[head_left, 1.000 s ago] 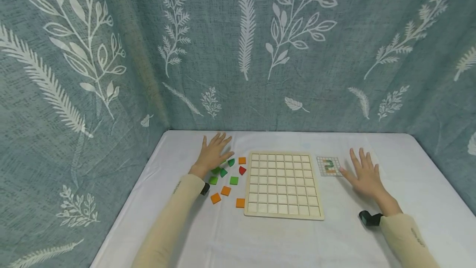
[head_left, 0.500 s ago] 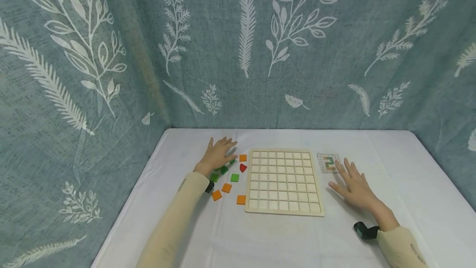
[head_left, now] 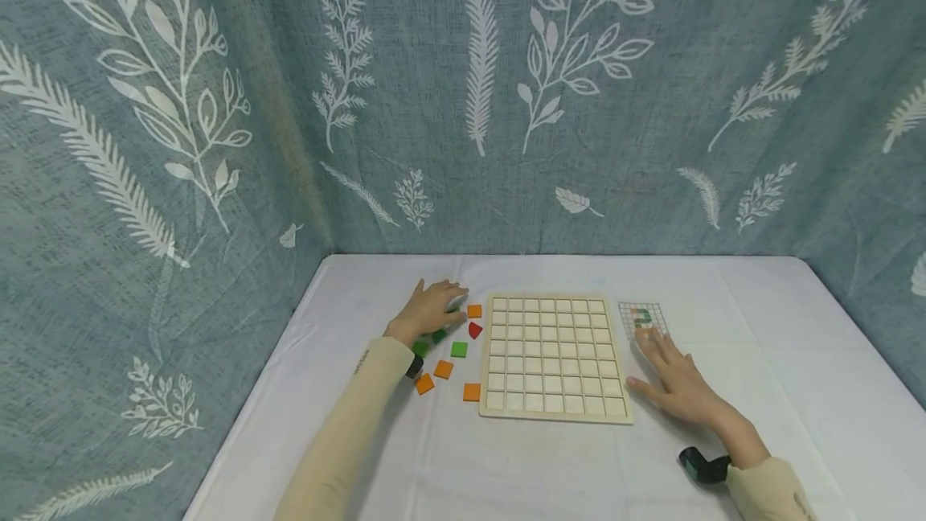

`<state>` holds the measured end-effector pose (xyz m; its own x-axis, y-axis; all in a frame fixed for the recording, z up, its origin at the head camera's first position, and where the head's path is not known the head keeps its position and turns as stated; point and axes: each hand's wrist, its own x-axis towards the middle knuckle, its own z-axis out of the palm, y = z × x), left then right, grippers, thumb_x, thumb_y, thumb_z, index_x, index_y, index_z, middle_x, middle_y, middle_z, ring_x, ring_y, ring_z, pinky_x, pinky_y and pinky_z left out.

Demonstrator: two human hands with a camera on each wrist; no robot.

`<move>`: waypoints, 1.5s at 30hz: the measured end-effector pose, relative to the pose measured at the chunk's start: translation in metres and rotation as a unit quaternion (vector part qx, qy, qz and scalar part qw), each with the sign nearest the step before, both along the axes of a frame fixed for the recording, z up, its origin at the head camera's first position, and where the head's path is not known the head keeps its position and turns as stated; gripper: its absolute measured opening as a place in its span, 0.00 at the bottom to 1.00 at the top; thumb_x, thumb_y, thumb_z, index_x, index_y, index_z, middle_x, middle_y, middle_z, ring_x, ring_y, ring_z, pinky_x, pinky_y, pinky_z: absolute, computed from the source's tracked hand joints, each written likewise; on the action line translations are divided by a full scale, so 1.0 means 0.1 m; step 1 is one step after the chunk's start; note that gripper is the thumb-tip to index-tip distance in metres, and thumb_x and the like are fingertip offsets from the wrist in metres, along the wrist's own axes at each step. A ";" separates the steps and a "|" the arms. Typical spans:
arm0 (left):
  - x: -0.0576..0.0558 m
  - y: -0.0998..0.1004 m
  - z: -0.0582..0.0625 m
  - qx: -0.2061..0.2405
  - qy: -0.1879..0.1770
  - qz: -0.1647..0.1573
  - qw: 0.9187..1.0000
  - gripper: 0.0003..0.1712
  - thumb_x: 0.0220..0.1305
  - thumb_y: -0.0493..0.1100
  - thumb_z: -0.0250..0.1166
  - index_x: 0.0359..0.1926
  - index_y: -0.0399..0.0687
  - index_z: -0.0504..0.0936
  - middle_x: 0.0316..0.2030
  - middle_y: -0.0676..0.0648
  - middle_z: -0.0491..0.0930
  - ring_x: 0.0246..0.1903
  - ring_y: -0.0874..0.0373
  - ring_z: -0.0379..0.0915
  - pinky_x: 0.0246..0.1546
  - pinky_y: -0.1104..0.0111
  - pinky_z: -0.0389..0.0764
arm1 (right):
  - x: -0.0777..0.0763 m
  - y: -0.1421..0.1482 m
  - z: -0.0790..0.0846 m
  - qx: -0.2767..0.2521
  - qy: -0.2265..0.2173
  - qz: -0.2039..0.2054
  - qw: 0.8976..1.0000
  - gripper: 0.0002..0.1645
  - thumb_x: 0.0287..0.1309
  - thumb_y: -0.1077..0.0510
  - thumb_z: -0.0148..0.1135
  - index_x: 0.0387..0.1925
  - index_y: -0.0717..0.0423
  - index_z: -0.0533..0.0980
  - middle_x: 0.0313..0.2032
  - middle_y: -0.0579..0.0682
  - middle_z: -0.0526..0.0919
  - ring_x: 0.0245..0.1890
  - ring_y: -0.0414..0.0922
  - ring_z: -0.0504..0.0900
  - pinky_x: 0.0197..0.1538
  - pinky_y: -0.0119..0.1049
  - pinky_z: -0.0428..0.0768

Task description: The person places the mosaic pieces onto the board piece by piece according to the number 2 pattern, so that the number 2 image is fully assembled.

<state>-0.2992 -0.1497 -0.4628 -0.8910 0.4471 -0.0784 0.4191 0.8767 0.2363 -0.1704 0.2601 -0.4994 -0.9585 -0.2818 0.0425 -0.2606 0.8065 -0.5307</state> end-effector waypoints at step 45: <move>-0.15 0.15 -0.08 0.030 0.018 0.007 0.999 0.15 0.57 0.53 0.66 0.43 0.54 0.83 0.48 0.50 0.79 0.53 0.53 0.72 0.62 0.48 0.61 | 0.06 -0.03 -0.10 -0.010 -0.043 0.048 0.998 0.42 0.58 0.40 0.56 0.70 0.47 0.55 0.70 0.68 0.41 0.69 0.68 0.35 0.61 0.70 0.24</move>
<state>-0.3143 -0.1346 -0.4705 -0.8987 0.4382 -0.0201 0.4167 0.8671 0.2730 -0.1641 0.2576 -0.5089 -0.9275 -0.3726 -0.0314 -0.2894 0.7685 -0.5706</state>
